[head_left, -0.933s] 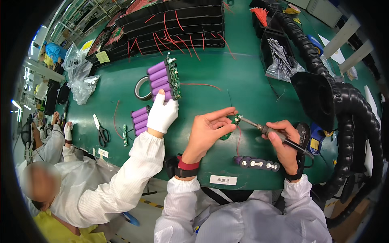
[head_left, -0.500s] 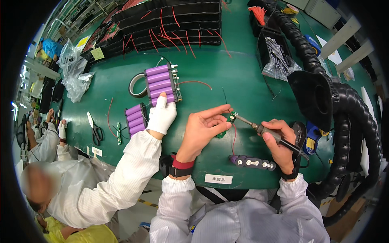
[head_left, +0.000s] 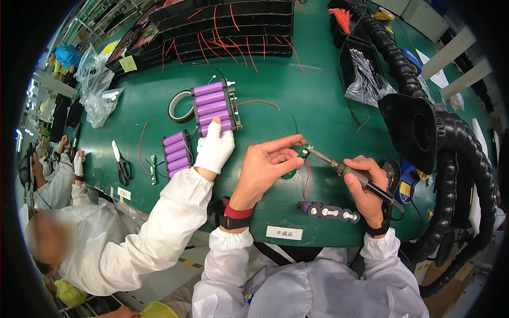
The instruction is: Soldering a circuit board to a purple battery pack at a factory workstation.
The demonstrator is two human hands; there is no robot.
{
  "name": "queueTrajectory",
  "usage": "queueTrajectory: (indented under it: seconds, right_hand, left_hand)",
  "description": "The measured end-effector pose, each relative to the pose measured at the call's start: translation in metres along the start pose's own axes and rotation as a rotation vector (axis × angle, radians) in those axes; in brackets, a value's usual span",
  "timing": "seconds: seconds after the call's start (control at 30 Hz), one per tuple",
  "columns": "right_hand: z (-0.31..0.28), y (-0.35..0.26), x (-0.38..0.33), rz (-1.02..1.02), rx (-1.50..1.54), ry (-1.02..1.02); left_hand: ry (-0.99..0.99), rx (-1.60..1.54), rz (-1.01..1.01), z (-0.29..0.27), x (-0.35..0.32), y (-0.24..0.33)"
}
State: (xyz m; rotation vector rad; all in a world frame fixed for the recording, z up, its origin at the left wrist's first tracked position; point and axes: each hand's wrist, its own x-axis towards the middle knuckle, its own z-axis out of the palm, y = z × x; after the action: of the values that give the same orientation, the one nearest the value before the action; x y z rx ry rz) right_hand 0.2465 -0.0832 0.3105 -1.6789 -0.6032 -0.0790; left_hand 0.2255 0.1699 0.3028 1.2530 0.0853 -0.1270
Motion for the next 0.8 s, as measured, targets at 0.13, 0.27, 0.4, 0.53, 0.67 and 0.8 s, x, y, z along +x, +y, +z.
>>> queueTrajectory:
  seconds: [0.13, 0.27, 0.4, 0.53, 0.67, 0.8]
  right_hand:
    - [-0.0005, -0.0028, 0.0005, 0.015, -0.011, -0.009]
    - [0.0001, -0.0033, 0.0011, -0.008, -0.016, -0.005]
    - [-0.0005, -0.0026, 0.0013, -0.020, -0.030, -0.002]
    - [-0.0010, -0.0038, 0.0012, -0.007, -0.035, -0.003]
    - [-0.0013, -0.0029, 0.0008, -0.022, -0.024, 0.000]
    - [-0.0028, -0.0036, -0.0003, -0.040, -0.017, 0.014]
  left_hand:
    - [0.004, 0.008, 0.007, 0.0003, -0.0006, 0.0017]
    - [0.007, 0.008, -0.002, -0.0001, -0.0012, 0.0018]
    - [0.013, 0.012, -0.024, -0.0002, -0.0013, 0.0031]
    - [0.018, 0.006, -0.028, -0.0001, -0.0019, 0.0044]
    - [0.025, 0.013, -0.028, -0.0001, -0.0015, 0.0038]
    - [0.028, 0.025, -0.026, 0.0001, -0.0021, 0.0052]
